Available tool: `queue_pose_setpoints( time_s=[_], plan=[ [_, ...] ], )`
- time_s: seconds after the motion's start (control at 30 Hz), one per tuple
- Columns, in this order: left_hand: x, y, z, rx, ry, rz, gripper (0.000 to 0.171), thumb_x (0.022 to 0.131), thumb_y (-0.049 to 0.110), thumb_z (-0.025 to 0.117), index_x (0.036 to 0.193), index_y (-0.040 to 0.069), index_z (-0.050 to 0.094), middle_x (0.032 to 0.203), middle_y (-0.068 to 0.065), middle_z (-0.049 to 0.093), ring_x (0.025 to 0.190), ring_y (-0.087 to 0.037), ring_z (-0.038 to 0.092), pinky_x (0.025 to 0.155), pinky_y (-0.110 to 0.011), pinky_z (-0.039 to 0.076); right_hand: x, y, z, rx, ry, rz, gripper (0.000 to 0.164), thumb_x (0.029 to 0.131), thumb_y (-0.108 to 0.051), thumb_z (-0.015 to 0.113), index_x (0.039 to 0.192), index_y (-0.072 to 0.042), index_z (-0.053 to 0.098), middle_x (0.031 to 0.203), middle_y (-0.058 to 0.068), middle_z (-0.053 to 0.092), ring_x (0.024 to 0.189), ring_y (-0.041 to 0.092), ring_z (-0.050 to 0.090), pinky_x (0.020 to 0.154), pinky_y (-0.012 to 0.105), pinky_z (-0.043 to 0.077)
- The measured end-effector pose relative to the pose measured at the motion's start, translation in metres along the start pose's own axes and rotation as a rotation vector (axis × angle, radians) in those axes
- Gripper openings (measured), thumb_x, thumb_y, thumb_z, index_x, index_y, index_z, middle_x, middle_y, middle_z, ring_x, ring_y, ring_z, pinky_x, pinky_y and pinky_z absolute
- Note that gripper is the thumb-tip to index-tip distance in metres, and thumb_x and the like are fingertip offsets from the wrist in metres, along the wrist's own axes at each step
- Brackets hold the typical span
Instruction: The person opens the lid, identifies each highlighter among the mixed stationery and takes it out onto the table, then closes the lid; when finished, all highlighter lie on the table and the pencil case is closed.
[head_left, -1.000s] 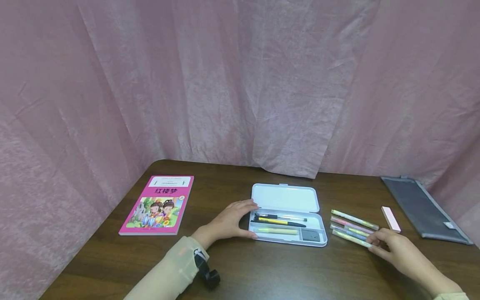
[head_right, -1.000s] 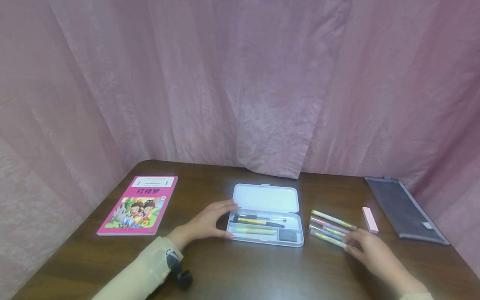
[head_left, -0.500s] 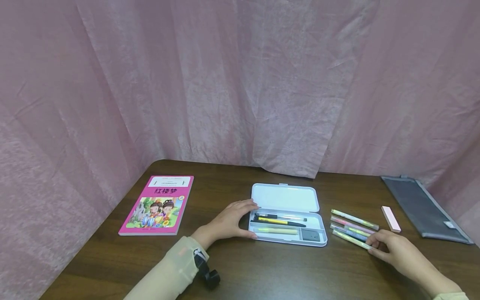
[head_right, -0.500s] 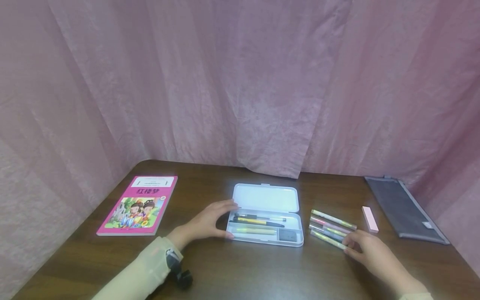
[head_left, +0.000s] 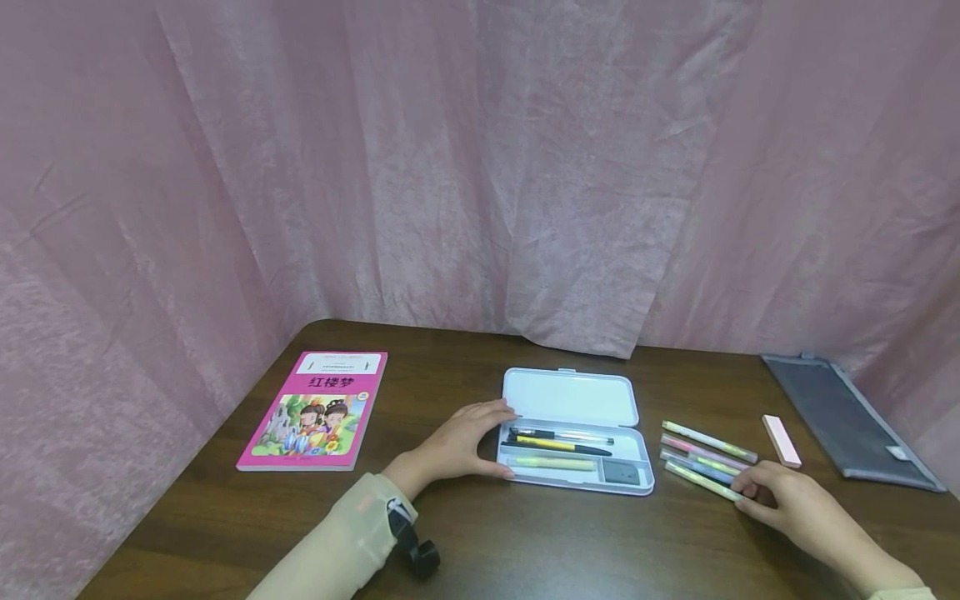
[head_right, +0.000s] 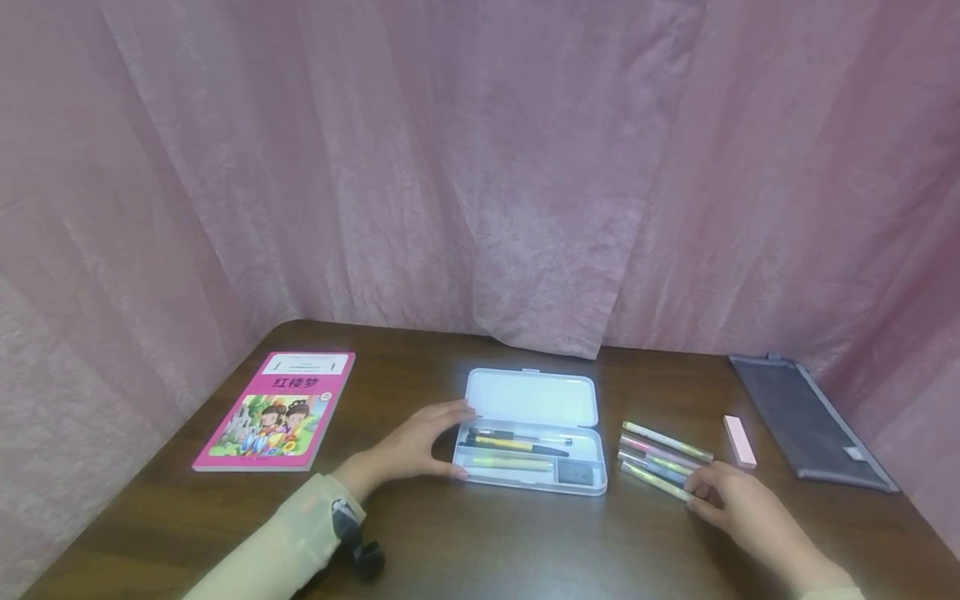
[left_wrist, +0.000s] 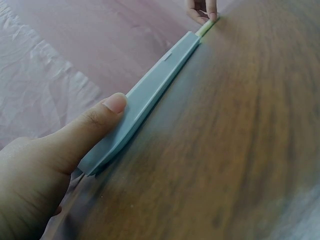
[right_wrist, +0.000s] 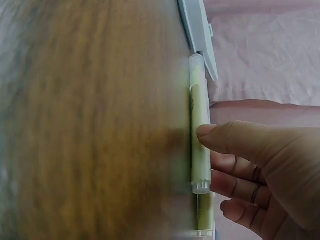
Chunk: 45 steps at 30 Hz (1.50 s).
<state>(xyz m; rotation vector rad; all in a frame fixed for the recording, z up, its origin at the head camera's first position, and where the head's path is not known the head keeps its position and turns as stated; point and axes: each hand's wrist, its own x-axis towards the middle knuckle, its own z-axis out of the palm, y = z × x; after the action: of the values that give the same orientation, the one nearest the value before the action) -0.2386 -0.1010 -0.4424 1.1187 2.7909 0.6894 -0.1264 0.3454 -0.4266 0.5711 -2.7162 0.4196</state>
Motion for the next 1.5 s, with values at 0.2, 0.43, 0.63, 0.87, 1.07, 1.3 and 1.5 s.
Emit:
queue_pose_setpoints(
  time_s=[0.2,0.43,0.63,0.87,1.07,1.3,1.5],
  plan=[
    [0.001,0.000,0.000,0.002,-0.007,0.004,0.083,0.075,0.066,0.068,0.144,0.026,0.043,0.154,0.004,0.037,0.144,-0.017,0.032,0.118,-0.046,0.027,0.003,-0.003,-0.005,0.000,0.054,-0.039,0.032,0.061,-0.003,0.084,0.077,-0.021,0.062,0.071,-0.024,0.046,0.065,-0.012,0.037,0.053,0.016,0.035],
    [0.001,-0.001,-0.001,0.005,-0.009,0.002,0.083,0.074,0.066,0.069,0.143,0.026,0.043,0.154,0.003,0.038,0.144,-0.017,0.032,0.118,-0.046,0.027,0.017,-0.012,-0.018,-0.021,0.016,-0.018,0.029,0.066,-0.006,0.083,0.079,-0.021,0.063,0.076,-0.019,0.053,0.068,-0.010,0.044,0.055,0.020,0.042],
    [0.001,0.000,-0.001,-0.004,-0.004,0.005,0.083,0.075,0.065,0.070,0.143,0.025,0.044,0.153,0.002,0.039,0.144,-0.018,0.032,0.118,-0.047,0.028,0.036,-0.022,-0.029,-0.036,-0.015,-0.026,0.023,0.070,-0.010,0.082,0.082,-0.021,0.066,0.079,-0.017,0.056,0.069,-0.007,0.047,0.056,0.020,0.044],
    [0.000,-0.002,0.000,-0.017,-0.004,0.000,0.083,0.075,0.066,0.069,0.143,0.026,0.044,0.154,0.002,0.038,0.144,-0.018,0.032,0.118,-0.047,0.028,0.056,-0.038,-0.037,0.002,-0.021,-0.044,0.017,0.073,-0.010,0.080,0.082,-0.018,0.067,0.078,-0.016,0.057,0.070,-0.008,0.047,0.058,0.022,0.046],
    [-0.001,-0.001,0.001,-0.021,-0.004,-0.003,0.082,0.075,0.066,0.068,0.143,0.027,0.044,0.154,0.002,0.037,0.145,-0.019,0.031,0.118,-0.048,0.028,0.069,-0.051,-0.040,0.025,-0.042,-0.044,0.015,0.074,-0.010,0.079,0.084,-0.015,0.069,0.080,-0.012,0.062,0.070,-0.006,0.051,0.059,0.023,0.049],
    [-0.001,-0.003,0.001,-0.021,-0.004,-0.009,0.083,0.075,0.066,0.069,0.143,0.027,0.043,0.155,0.002,0.037,0.145,-0.019,0.031,0.118,-0.048,0.027,0.080,-0.062,-0.034,0.028,-0.020,-0.065,0.014,0.075,-0.014,0.080,0.084,-0.018,0.069,0.078,-0.015,0.059,0.069,-0.004,0.052,0.057,0.020,0.046],
    [0.000,-0.003,0.001,-0.017,-0.012,-0.007,0.083,0.075,0.066,0.068,0.143,0.027,0.043,0.155,0.002,0.037,0.145,-0.018,0.031,0.118,-0.048,0.027,0.088,-0.076,-0.032,0.072,-0.106,-0.031,0.012,0.079,-0.013,0.076,0.088,-0.019,0.069,0.083,-0.013,0.061,0.074,0.001,0.054,0.062,0.023,0.049]
  ],
)
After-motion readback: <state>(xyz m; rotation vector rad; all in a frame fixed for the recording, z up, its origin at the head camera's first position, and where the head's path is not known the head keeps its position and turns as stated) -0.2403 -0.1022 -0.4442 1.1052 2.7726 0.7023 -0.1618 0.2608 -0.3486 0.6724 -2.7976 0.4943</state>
